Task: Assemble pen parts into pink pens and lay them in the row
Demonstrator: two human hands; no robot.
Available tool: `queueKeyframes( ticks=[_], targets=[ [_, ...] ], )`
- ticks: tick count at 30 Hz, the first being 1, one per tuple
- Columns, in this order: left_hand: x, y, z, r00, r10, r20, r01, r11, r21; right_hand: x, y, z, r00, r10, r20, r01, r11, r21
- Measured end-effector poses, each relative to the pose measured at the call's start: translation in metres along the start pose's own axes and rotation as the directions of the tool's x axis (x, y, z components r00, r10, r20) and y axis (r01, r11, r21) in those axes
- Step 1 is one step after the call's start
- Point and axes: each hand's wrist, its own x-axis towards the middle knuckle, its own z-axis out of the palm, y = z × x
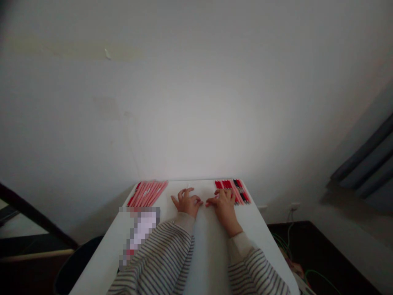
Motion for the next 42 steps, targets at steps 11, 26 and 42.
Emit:
queueKeyframes(
  ticks=[11,26,42],
  targets=[
    [0.001,-0.008,-0.003,0.987,-0.105,-0.121,0.109,0.994,0.026,-0.001,-0.006,-0.004,0.998,-0.057,0.023,0.056,0.998,0.023],
    [0.001,-0.017,0.000,0.960,-0.169,-0.222,0.205,0.967,0.151,-0.001,-0.002,0.008,0.999,-0.046,0.030,0.044,0.998,0.053],
    [0.003,-0.021,0.002,0.938,-0.160,-0.306,0.218,0.962,0.167,-0.002,0.005,0.003,0.998,0.057,0.003,-0.057,0.997,0.049]
  ],
)
